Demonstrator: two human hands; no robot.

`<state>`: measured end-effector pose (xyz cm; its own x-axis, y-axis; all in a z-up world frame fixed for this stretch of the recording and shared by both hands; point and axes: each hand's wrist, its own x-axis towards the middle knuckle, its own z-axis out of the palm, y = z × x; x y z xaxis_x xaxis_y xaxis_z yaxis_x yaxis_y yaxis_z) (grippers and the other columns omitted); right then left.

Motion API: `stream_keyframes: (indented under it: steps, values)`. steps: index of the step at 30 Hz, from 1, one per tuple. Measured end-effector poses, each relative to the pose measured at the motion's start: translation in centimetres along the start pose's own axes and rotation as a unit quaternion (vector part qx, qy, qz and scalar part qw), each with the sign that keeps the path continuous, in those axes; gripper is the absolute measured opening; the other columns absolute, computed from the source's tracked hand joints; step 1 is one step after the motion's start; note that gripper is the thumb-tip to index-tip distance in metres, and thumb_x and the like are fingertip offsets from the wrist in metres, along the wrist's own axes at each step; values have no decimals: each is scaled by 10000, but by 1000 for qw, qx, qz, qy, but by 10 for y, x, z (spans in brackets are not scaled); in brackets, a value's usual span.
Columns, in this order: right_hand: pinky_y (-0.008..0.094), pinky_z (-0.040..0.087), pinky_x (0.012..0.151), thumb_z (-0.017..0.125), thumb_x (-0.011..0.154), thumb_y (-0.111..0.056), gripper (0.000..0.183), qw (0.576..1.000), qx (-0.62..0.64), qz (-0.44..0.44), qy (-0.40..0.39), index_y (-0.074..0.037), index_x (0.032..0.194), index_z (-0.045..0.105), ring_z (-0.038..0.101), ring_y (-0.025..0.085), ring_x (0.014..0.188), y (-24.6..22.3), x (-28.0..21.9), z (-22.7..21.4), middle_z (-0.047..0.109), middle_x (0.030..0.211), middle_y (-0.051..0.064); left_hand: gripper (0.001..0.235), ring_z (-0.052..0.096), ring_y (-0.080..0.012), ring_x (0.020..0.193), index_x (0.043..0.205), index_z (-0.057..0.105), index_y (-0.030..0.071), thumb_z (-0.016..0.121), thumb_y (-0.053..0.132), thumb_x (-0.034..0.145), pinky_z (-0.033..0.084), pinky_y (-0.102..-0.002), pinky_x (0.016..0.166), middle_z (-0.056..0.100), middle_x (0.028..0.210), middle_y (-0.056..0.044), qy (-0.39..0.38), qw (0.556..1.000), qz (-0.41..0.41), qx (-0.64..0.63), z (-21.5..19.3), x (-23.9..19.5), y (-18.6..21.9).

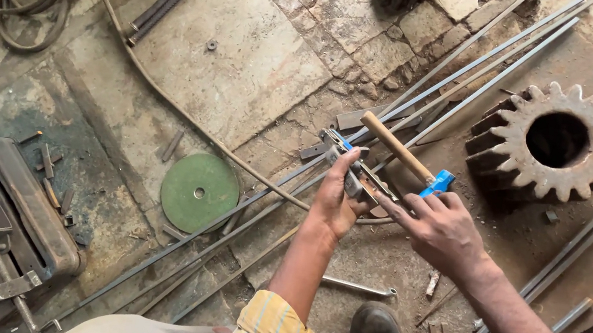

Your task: The person twists copper wire around a wooden rod and then assembles a metal clamp by fitting a spring and bolt. They use a wrench to tighten the bolt and a hammer to adjust the tool before using it to bend a metal rod.

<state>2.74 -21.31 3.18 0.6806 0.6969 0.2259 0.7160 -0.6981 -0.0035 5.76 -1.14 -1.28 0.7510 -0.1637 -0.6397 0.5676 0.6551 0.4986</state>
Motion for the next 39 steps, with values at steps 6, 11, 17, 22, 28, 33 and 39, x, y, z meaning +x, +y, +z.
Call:
stream_keyframes:
  steps: [6,11,17,22,28,33,39]
  values:
    - [380,524,782,662,791,-130,590,999,-9,-30,-23,-255,1366,627,665,173,825,10,-2,4,661,942,-3,446,726,-175,857,1134,667,152,651,535,905,615,-373,767,728,952,-34,7,1000,3,0,11,-9,7]
    - [381,520,794,656,812,-149,455,999,-4,-49,-7,-216,1262,671,661,160,812,9,0,11,684,973,4,453,716,-194,819,1118,656,154,645,552,902,618,-398,743,714,919,-36,15,1000,9,-10,12,-8,6]
    - [341,491,775,647,866,-86,470,998,-28,-13,-52,-237,1311,669,645,124,738,0,2,17,679,866,-16,422,721,-159,882,1158,653,176,629,525,922,619,-392,794,722,947,-28,48,998,45,9,9,-4,1]
    - [356,481,786,662,799,-74,572,997,-1,-36,75,-191,1360,656,643,131,757,-3,10,0,692,936,0,451,706,-193,828,1086,655,178,582,591,920,613,-402,755,703,882,-40,51,998,11,-23,17,-11,9]
    - [358,494,824,693,799,-95,520,998,31,-38,46,-178,1311,701,679,119,789,3,13,-1,714,899,-39,475,696,-182,816,1063,656,169,567,620,945,604,-397,745,694,862,-31,41,998,1,-57,13,-7,4]
    - [364,501,856,687,841,-119,303,997,21,-67,43,-185,1131,745,705,124,855,13,13,-2,757,1028,-20,500,694,-204,779,1033,668,162,559,639,929,601,-396,709,689,825,-51,32,998,8,-48,16,-11,9]
    - [375,503,873,682,868,-182,245,991,-5,-119,53,-213,1101,750,718,141,917,27,15,-4,759,1069,-15,513,688,-193,802,1047,660,162,556,653,941,596,-397,715,687,846,-43,30,998,4,-51,15,-9,5]
